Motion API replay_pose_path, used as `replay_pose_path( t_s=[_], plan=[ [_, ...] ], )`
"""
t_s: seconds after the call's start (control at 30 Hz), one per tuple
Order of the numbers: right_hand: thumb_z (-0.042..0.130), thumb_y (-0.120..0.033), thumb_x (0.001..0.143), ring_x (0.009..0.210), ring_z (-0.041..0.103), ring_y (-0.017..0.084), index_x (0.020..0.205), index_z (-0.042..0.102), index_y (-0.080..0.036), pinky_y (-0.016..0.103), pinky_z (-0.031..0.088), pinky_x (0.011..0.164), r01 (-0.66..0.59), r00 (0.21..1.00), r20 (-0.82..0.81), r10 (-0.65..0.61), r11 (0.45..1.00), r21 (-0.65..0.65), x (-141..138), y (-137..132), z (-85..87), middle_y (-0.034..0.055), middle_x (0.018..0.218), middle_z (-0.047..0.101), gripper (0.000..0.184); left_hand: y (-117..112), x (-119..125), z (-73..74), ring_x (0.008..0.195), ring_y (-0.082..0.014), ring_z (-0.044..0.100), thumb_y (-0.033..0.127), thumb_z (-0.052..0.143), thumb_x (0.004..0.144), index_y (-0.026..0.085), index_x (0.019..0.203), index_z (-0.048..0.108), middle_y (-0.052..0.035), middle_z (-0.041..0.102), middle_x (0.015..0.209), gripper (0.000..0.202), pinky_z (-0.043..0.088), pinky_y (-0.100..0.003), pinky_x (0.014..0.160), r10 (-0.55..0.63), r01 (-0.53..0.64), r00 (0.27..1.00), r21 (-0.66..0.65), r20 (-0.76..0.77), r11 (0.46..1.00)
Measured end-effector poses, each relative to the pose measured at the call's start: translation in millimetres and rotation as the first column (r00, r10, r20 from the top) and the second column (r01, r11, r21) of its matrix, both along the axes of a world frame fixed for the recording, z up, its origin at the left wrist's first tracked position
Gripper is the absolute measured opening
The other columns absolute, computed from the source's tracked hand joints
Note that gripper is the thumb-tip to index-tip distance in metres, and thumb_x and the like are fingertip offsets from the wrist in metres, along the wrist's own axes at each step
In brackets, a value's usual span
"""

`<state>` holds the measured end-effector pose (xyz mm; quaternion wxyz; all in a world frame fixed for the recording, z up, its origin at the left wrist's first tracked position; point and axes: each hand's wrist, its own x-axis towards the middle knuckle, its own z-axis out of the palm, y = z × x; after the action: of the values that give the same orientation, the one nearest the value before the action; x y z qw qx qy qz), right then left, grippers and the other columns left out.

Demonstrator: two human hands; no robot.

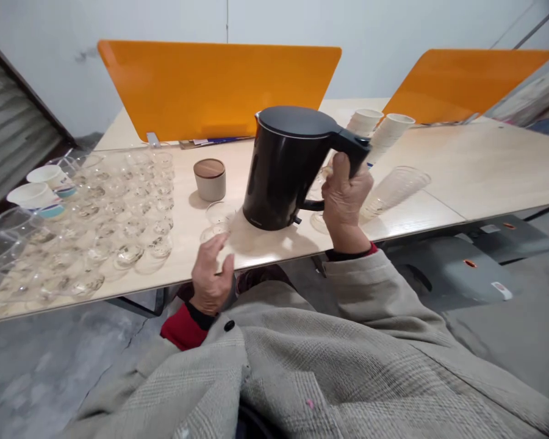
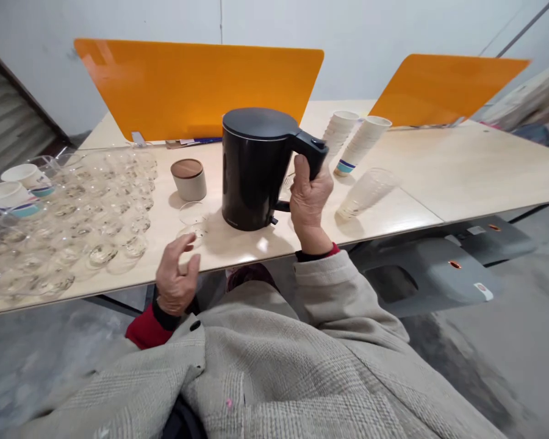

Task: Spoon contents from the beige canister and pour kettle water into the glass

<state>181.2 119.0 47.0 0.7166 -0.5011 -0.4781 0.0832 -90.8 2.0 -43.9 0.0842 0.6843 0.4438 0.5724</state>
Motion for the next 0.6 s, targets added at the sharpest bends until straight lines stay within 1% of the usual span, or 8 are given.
replay_pose_path(
  t_s=[0.07,0.1,0.17,0.27,0.37,0.47,0.53,0.6],
  plan=[
    [0.060,-0.080,0.094,0.048,0.041,0.010,0.085,0.051,-0.028,0.026,0.035,0.045,0.004,0.997,-0.073,-0.002,1.000,0.027,0,-24,2.5,-0.0095,0.061,0.040,0.053,-8,15,4.9,0.134,-0.0284,0.070,0.042,0.061,0.106,0.026,0.150,0.060,-0.0137,0.073,0.143,0.047,0.064,-0.049,0.109,-0.175,0.173,0.984,-0.051,-0.039,0.984],
    [0.064,-0.078,0.092,0.046,0.036,0.010,0.081,0.049,-0.029,0.026,0.033,0.044,0.008,0.995,-0.096,-0.005,0.999,0.032,1,-36,4.0,-0.0101,0.059,0.037,0.053,-8,24,7.2,0.141,-0.0296,0.066,0.045,0.061,0.106,0.026,0.157,0.053,-0.0149,0.068,0.151,0.055,0.062,-0.050,0.112,-0.241,0.237,0.970,-0.099,-0.027,0.966],
    [0.066,-0.076,0.091,0.045,0.032,0.010,0.076,0.044,-0.030,0.027,0.031,0.042,0.023,0.994,-0.109,-0.021,1.000,0.020,1,-59,7.2,-0.0091,0.057,0.035,0.054,-1,41,11.0,0.154,-0.0328,0.055,0.055,0.066,0.103,0.026,0.168,0.040,-0.0173,0.055,0.167,0.075,0.057,-0.053,0.120,-0.318,0.318,0.948,-0.156,0.024,0.935],
    [0.067,-0.077,0.089,0.044,0.032,0.011,0.069,0.042,-0.029,0.029,0.028,0.040,0.030,0.992,-0.127,-0.027,0.999,0.020,2,-86,10.8,-0.0070,0.056,0.037,0.058,22,64,14.6,0.167,-0.0383,0.036,0.068,0.077,0.092,0.026,0.174,0.026,-0.0191,0.036,0.179,0.105,0.042,-0.059,0.132,-0.310,0.335,0.941,-0.239,0.136,0.912],
    [0.076,-0.077,0.082,0.044,0.035,0.011,0.064,0.046,-0.028,0.029,0.025,0.039,-0.007,0.986,-0.165,0.017,0.998,0.055,5,-103,13.5,-0.0062,0.055,0.039,0.060,39,80,17.0,0.169,-0.0428,0.030,0.075,0.089,0.074,0.024,0.174,0.023,-0.0207,0.033,0.180,0.130,0.031,-0.063,0.137,-0.292,0.349,0.931,-0.304,0.218,0.887],
    [0.080,-0.079,0.078,0.044,0.036,0.011,0.061,0.049,-0.027,0.029,0.026,0.039,-0.019,0.987,-0.155,0.029,0.997,0.070,9,-113,18.5,-0.0055,0.054,0.040,0.063,37,88,20.7,0.167,-0.0431,0.035,0.075,0.092,0.070,0.023,0.172,0.027,-0.0203,0.037,0.178,0.132,0.031,-0.062,0.137,-0.319,0.385,0.915,-0.291,0.248,0.876],
    [0.080,-0.077,0.079,0.044,0.035,0.011,0.060,0.050,-0.027,0.029,0.026,0.039,-0.015,0.991,-0.131,0.025,0.997,0.073,11,-119,24.6,-0.0052,0.053,0.041,0.062,27,91,24.5,0.164,-0.0435,0.039,0.073,0.093,0.070,0.023,0.170,0.031,-0.0203,0.042,0.174,0.128,0.033,-0.062,0.136,-0.313,0.388,0.910,-0.290,0.273,0.875],
    [0.080,-0.071,0.083,0.043,0.037,0.011,0.060,0.051,-0.026,0.029,0.027,0.040,0.001,0.997,-0.078,0.004,0.998,0.064,13,-126,33.0,-0.0050,0.052,0.042,0.057,15,94,28.6,0.162,-0.0438,0.041,0.069,0.095,0.070,0.023,0.168,0.033,-0.0200,0.047,0.171,0.125,0.037,-0.063,0.133,-0.303,0.398,0.900,-0.309,0.313,0.863]
  ],
)
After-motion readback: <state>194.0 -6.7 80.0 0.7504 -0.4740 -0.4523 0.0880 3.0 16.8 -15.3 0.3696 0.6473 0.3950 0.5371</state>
